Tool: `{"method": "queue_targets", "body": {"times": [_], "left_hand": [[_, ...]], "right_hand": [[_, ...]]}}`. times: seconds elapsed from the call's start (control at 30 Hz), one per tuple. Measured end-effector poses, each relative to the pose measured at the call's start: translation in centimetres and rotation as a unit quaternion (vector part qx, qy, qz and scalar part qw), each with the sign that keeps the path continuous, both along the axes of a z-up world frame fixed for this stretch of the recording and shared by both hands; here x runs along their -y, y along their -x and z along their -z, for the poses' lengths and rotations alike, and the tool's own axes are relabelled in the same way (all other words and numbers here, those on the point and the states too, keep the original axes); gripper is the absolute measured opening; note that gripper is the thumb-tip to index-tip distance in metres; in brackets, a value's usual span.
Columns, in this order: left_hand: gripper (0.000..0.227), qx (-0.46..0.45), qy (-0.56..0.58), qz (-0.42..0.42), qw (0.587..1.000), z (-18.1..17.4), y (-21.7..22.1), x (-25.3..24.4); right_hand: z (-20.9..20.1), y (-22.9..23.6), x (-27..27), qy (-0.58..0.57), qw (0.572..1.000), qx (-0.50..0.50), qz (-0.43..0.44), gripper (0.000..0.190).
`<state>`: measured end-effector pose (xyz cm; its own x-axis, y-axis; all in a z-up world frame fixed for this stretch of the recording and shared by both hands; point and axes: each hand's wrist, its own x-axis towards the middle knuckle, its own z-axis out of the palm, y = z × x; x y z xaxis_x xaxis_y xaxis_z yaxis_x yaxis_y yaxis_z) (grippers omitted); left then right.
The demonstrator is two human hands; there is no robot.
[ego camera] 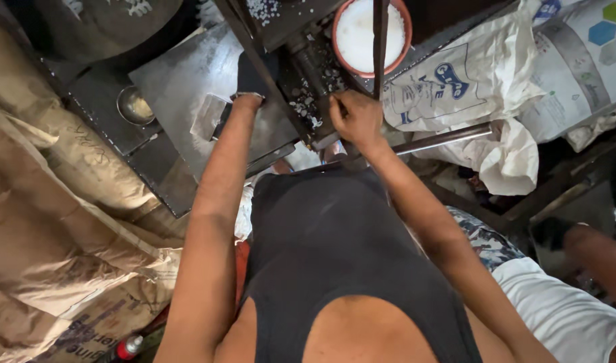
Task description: The person operates a manual press machine by turning a crank to compress a white granular substance. They repeatedly remove the compressed block from the press, place it on a metal tray, and reset the machine for the next cycle.
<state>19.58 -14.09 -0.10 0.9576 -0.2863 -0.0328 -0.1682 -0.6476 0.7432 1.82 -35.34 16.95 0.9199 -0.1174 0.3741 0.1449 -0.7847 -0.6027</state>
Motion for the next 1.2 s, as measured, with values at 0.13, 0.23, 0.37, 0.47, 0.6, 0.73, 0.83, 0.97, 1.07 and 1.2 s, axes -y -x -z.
{"method": "queue_targets", "body": {"times": [0.13,0.23,0.37,0.47,0.6,0.73,0.83,0.97,1.07,1.2], "left_hand": [[0.037,0.05,-0.022,0.082,0.995,-3.7,-1.4,-3.1],[0.043,-0.059,-0.023,0.04,0.997,-7.1,-0.7,-9.6],[0.057,-0.179,0.134,0.077,0.972,-9.7,5.1,-15.8],[0.107,-0.126,0.149,0.049,0.98,-10.5,9.9,-18.1],[0.117,0.089,0.13,0.041,0.987,-9.4,12.5,-17.8],[0.102,-0.053,0.268,-0.03,0.961,-6.5,12.7,-16.6],[0.073,-0.174,0.413,-0.042,0.893,-4.1,12.2,-16.8],[0.044,-0.399,0.593,-0.196,0.671,-3.1,11.5,-14.5],[0.041,-0.419,0.609,-0.2,0.643,-6.7,12.0,-12.7],[0.069,-0.199,0.325,-0.024,0.924,-15.3,11.7,-12.5]], "right_hand": [[0.0,0.0,0.1,0.009,0.999,0.031,-0.013,0.006],[0.2,0.3,-0.2,0.018,0.999,0.035,-0.024,0.007],[0.6,-0.3,-0.9,-0.009,1.0,-0.01,0.025,0.01],[0.8,-0.8,-1.0,-0.027,0.988,-0.111,0.101,0.018],[1.5,-0.8,-1.5,0.026,0.996,-0.052,0.072,0.016],[2.3,-0.6,-1.0,0.042,0.993,-0.059,0.096,0.035],[2.8,-0.3,-1.1,0.023,0.993,-0.059,0.098,0.045],[2.4,-0.1,-0.9,0.006,0.996,-0.017,0.087,0.041],[1.6,0.0,-0.8,0.001,0.997,-0.008,0.078,0.038],[1.0,0.2,-0.7,0.007,0.998,0.006,0.07,0.04]]}}
